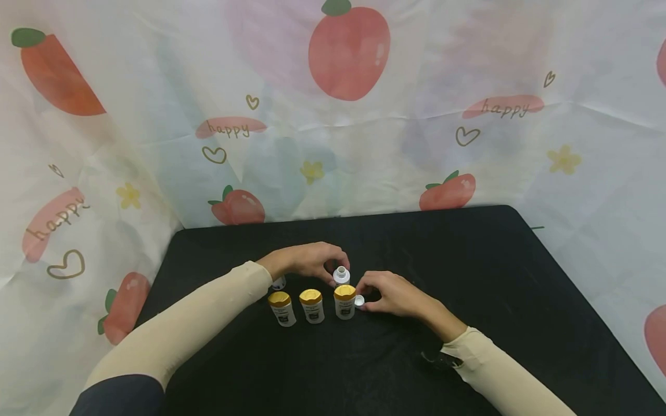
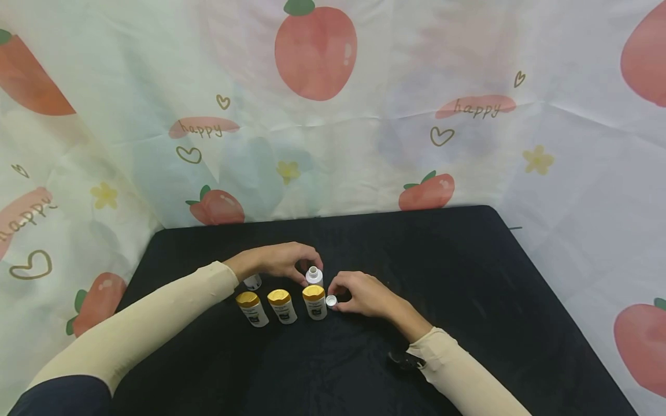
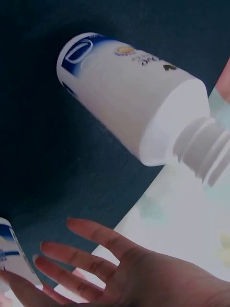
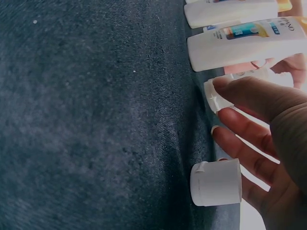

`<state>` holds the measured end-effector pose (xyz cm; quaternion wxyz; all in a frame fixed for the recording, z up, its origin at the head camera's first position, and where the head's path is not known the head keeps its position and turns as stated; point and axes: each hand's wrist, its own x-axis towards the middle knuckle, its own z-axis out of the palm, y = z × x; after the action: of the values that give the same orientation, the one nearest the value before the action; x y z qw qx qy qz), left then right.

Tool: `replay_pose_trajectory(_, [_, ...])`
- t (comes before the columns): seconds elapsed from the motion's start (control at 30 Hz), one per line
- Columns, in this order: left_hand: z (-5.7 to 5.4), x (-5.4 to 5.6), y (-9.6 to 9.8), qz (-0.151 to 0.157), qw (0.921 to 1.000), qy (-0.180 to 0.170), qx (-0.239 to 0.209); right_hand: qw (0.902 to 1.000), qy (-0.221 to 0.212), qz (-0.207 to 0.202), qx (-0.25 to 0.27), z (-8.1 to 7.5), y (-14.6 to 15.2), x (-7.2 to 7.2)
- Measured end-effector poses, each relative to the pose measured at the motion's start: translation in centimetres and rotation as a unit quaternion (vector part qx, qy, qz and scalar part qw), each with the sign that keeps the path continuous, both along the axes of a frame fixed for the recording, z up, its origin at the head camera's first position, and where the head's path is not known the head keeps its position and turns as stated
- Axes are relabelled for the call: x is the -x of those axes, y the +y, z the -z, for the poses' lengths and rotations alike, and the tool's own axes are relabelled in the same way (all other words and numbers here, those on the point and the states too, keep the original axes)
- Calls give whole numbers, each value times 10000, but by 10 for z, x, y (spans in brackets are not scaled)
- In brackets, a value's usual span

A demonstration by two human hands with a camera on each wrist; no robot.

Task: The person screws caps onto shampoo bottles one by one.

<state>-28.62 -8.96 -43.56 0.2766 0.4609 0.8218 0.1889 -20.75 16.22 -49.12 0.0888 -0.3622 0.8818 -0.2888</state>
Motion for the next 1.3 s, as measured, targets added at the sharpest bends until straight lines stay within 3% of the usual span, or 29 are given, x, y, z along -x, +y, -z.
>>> replay_pose_trajectory(0.13, [2,1,-3,109,9998,99,-117,10000,-70,-7,51,1,1,1])
replay_pose_trajectory(0.27, [-2,2,-5,-57,9998,-11,-177,9997,-199,37,146,1,3,1])
replay_pose_trajectory(0.6, [-29,6,-22,-643,9955,14,-698,9986,-207,197,443,-9,9,0])
replay_pose_trajectory(0.9, [-52,5,-42,-1310,9782,202,-1601,9968,-84,422,674,-20,13,-1])
replay_pose_trajectory(1.3, [-65,-9,-52,-1651,9560,270,-2409,9861,474,439,1529,-35,13,0])
